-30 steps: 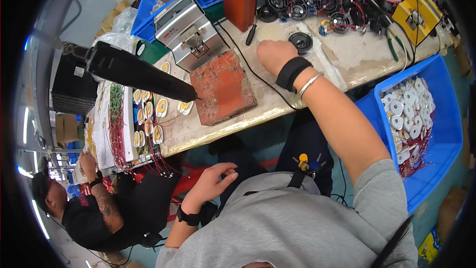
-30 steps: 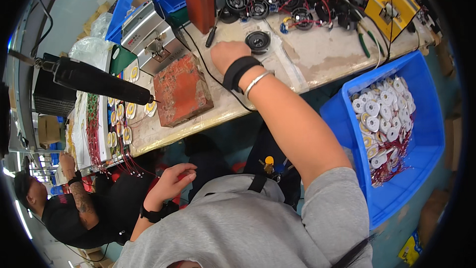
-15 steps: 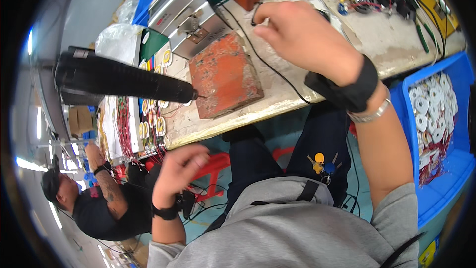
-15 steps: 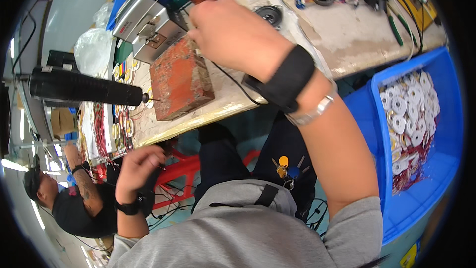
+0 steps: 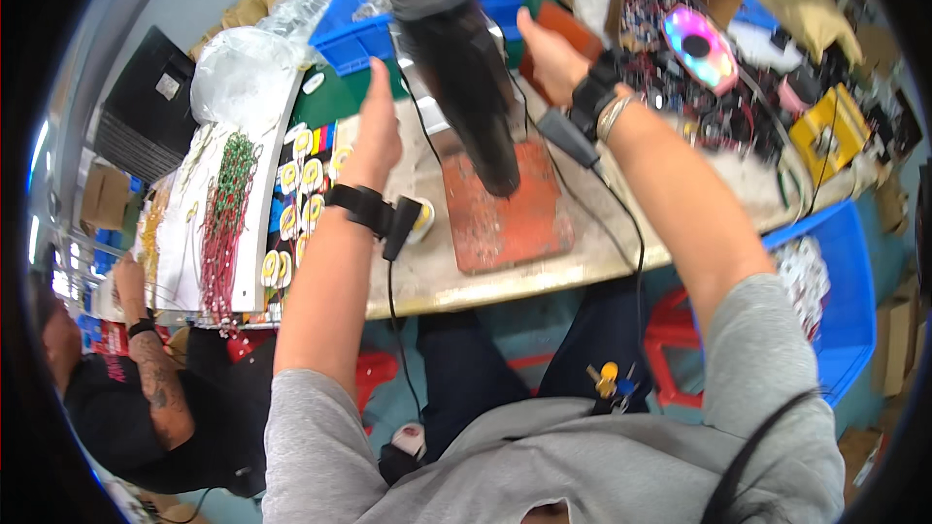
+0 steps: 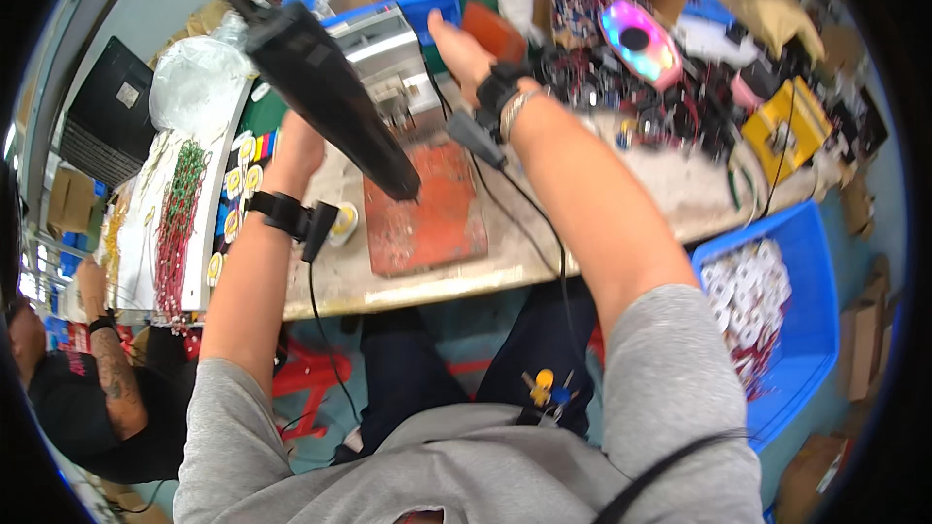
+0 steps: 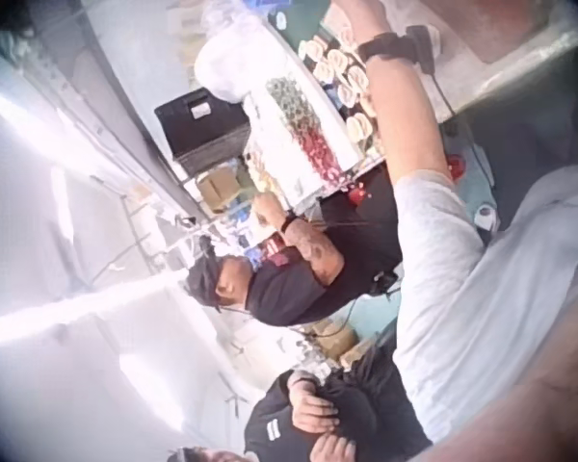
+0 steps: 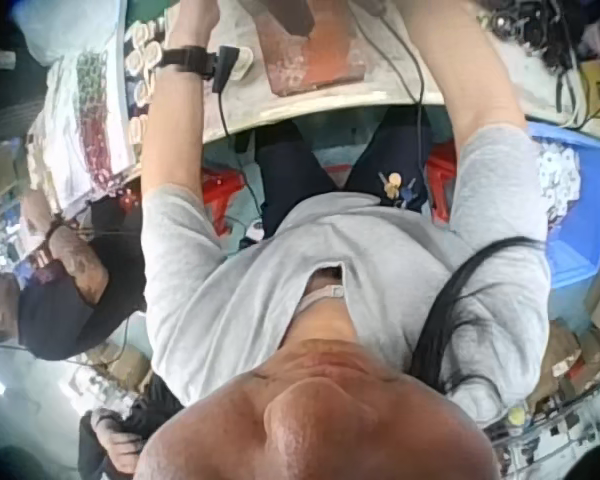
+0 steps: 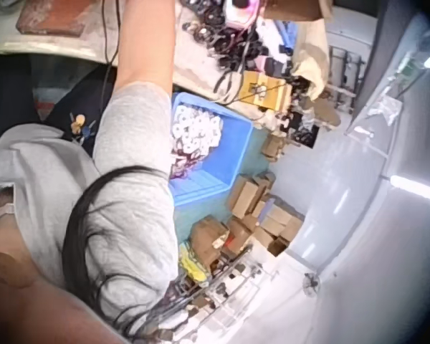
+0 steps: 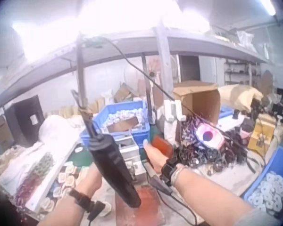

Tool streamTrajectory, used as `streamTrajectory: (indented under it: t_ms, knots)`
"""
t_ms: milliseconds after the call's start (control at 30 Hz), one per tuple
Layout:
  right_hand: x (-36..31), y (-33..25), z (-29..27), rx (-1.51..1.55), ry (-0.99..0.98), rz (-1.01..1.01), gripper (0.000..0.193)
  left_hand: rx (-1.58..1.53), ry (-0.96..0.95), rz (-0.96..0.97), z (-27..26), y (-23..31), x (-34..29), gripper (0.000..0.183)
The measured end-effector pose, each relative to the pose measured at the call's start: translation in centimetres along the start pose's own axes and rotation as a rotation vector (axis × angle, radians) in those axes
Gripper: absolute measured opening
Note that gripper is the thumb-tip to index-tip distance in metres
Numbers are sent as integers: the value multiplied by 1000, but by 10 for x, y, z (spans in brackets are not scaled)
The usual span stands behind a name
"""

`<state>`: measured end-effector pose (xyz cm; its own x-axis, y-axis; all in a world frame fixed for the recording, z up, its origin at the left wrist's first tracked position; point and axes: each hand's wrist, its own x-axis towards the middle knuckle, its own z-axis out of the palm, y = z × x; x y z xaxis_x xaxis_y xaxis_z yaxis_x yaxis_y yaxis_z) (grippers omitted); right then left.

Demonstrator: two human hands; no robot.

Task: Manually assemble and test electronics components using specialized tools at a factory workbench.

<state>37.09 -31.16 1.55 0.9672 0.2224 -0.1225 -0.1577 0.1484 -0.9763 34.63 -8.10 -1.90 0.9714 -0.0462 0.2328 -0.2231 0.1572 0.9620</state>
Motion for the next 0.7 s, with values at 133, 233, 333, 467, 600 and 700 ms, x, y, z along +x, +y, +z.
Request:
streamTrajectory:
  t_ms: [133, 233, 333, 467, 600, 700]
  knots:
    - [43, 8, -15, -79, -116, -31, 66, -396, -43, -342, 49, 21, -2, 74]
    - [46, -2, -23, -143, -259, -154, 57, -498, -149, -277, 38, 17, 14, 73]
    - [47, -2, -25, -68, -407, -183, 56, -284, 15, -107, 31, 11, 25, 73]
    - [41, 46, -31, -423, -144, -457, 50, -271, -15, -141, 28, -13, 19, 87]
    - [73, 64, -73, -532, -182, -491, 55, -261, 47, -184, 39, -11, 34, 82]
    - [79, 68, -68, -346, -318, -366, 63, -287, -4, -55, 33, -8, 31, 78]
